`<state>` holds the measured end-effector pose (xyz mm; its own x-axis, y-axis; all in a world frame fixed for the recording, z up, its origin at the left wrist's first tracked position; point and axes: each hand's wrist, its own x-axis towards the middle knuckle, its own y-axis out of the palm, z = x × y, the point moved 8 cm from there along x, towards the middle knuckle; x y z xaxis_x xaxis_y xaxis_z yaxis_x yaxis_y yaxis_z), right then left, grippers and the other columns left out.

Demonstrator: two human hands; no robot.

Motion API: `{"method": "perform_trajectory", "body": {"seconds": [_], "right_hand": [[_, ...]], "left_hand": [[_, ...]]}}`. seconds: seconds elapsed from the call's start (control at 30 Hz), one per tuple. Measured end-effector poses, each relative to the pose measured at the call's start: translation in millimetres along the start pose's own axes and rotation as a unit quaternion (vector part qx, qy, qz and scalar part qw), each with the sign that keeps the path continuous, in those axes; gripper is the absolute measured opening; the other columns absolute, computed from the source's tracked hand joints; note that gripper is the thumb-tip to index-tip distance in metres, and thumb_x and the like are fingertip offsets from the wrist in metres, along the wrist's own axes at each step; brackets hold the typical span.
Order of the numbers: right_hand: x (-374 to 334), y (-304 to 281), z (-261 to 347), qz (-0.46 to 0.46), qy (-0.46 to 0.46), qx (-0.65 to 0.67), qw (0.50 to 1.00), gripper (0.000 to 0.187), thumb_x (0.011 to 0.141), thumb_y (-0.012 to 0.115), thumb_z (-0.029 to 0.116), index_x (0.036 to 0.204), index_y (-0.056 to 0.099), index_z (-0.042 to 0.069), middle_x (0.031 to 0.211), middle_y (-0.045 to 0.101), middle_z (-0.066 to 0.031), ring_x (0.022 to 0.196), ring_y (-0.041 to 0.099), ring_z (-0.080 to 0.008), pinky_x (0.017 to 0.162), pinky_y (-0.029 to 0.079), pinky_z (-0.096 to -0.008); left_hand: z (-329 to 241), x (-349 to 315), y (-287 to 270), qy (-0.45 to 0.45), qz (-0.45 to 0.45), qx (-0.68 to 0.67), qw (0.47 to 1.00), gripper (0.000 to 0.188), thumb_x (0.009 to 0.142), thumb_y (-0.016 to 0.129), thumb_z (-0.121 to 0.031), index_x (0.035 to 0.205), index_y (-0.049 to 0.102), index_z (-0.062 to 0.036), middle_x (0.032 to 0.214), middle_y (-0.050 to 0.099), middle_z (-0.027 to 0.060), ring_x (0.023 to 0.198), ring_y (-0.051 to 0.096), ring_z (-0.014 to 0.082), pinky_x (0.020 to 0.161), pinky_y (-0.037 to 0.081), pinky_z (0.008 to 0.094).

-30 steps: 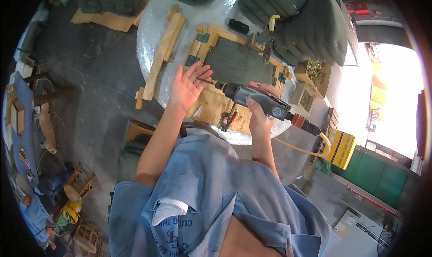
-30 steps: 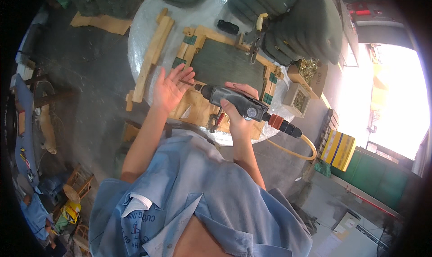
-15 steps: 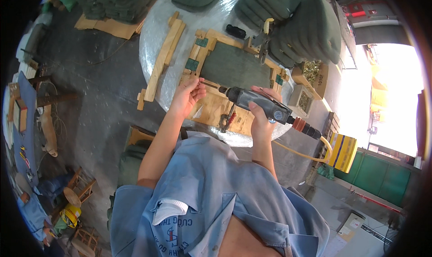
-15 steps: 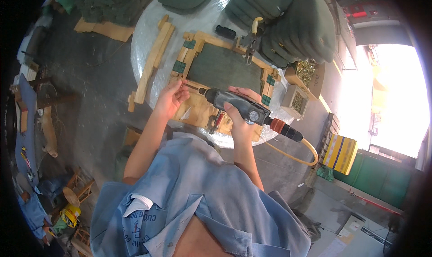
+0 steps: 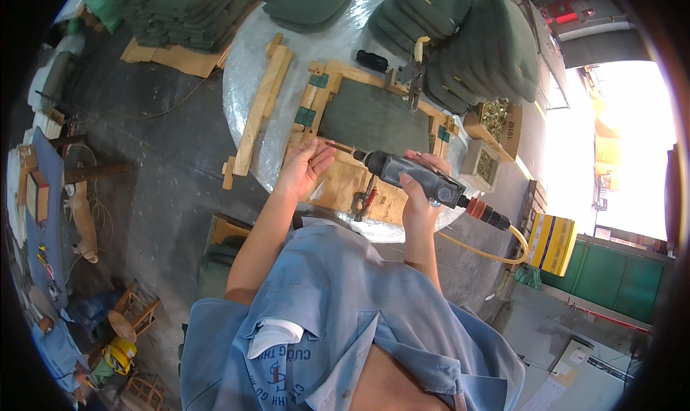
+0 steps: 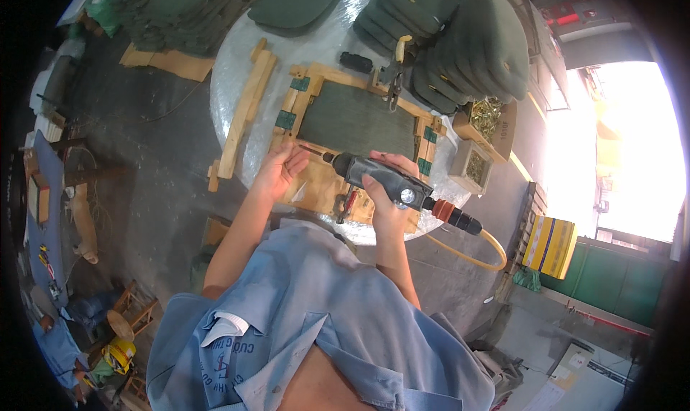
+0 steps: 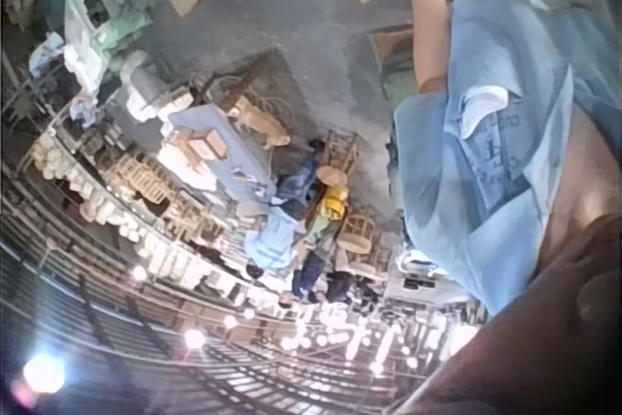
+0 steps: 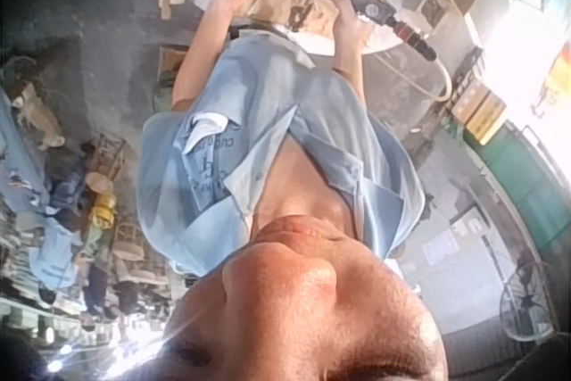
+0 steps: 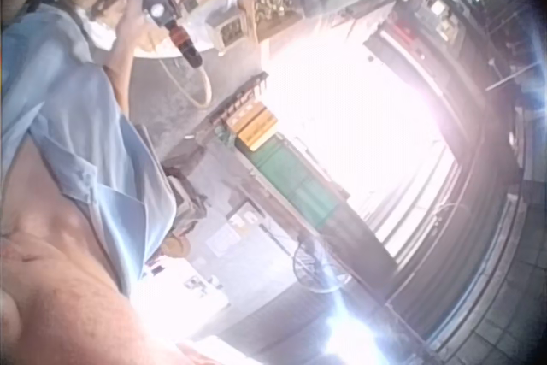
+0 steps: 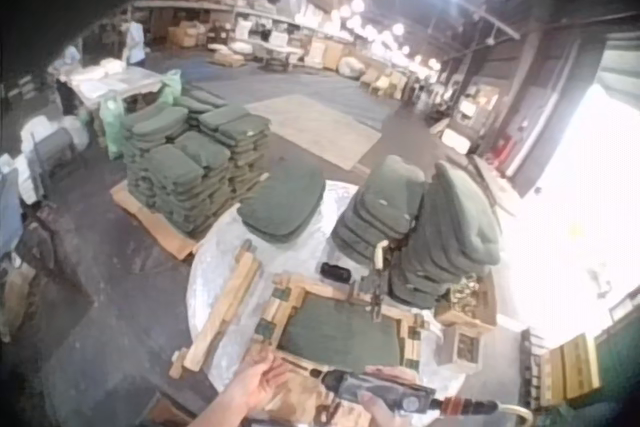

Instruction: The person places green fabric cushions into a wooden jig and uses a pneumatic drill to drive fasteners into the corners. They repeatedly pick up cushions, align them in the jig, drill, and stack the finished units.

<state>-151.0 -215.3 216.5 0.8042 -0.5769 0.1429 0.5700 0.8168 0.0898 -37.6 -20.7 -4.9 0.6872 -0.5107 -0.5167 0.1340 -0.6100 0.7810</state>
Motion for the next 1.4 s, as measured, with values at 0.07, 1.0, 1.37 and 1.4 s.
{"method": "perform_trajectory", "body": {"seconds": [0.07,1.0,1.37,1.4], "right_hand": [[-0.6,-2.3,-2.4,0.001,0.002,-0.005,1.000,0.055,0.079,0.076,-0.008,0.129,0.056,0.002,0.127,0.070,-0.0220,0.121,0.068,-0.0306,0.110,0.053,-0.0451],[37.7,-0.5,-37.5,-0.036,0.065,-0.020,0.997,0.055,0.082,0.076,0.000,0.133,0.055,0.003,0.129,0.071,-0.0240,0.123,0.067,-0.0306,0.111,0.051,-0.0438],[92.2,23.2,-35.3,-0.018,0.009,-0.114,0.993,0.048,0.080,0.081,-0.004,0.124,0.061,0.000,0.123,0.074,-0.0178,0.113,0.073,-0.0248,0.102,0.057,-0.0378],[100.7,27.8,-33.0,-0.013,-0.006,-0.127,0.992,0.047,0.080,0.082,-0.003,0.123,0.062,0.000,0.121,0.074,-0.0165,0.111,0.073,-0.0237,0.101,0.057,-0.0371]], "left_hand": [[1.5,1.3,7.7,-0.002,0.014,0.011,1.000,0.023,0.114,0.057,-0.020,0.121,0.067,0.0005,0.116,0.077,0.0153,0.100,0.080,0.0226,0.085,0.069,0.0341],[-1.2,39.4,1.3,-0.004,-0.007,0.023,1.000,0.016,0.112,0.062,-0.020,0.111,0.065,-0.0045,0.115,0.078,0.0175,0.095,0.080,0.0204,0.085,0.069,0.0324],[-46.2,71.4,6.1,0.086,-0.188,0.212,0.955,0.040,0.106,0.072,-0.035,0.124,0.067,0.0004,0.091,0.077,0.0137,0.081,0.078,0.0210,0.071,0.065,0.0343],[-62.7,78.9,7.2,0.143,-0.198,0.321,0.915,0.039,0.106,0.072,-0.036,0.122,0.068,-0.0014,0.088,0.077,0.0136,0.078,0.078,0.0223,0.069,0.063,0.0361]]}}
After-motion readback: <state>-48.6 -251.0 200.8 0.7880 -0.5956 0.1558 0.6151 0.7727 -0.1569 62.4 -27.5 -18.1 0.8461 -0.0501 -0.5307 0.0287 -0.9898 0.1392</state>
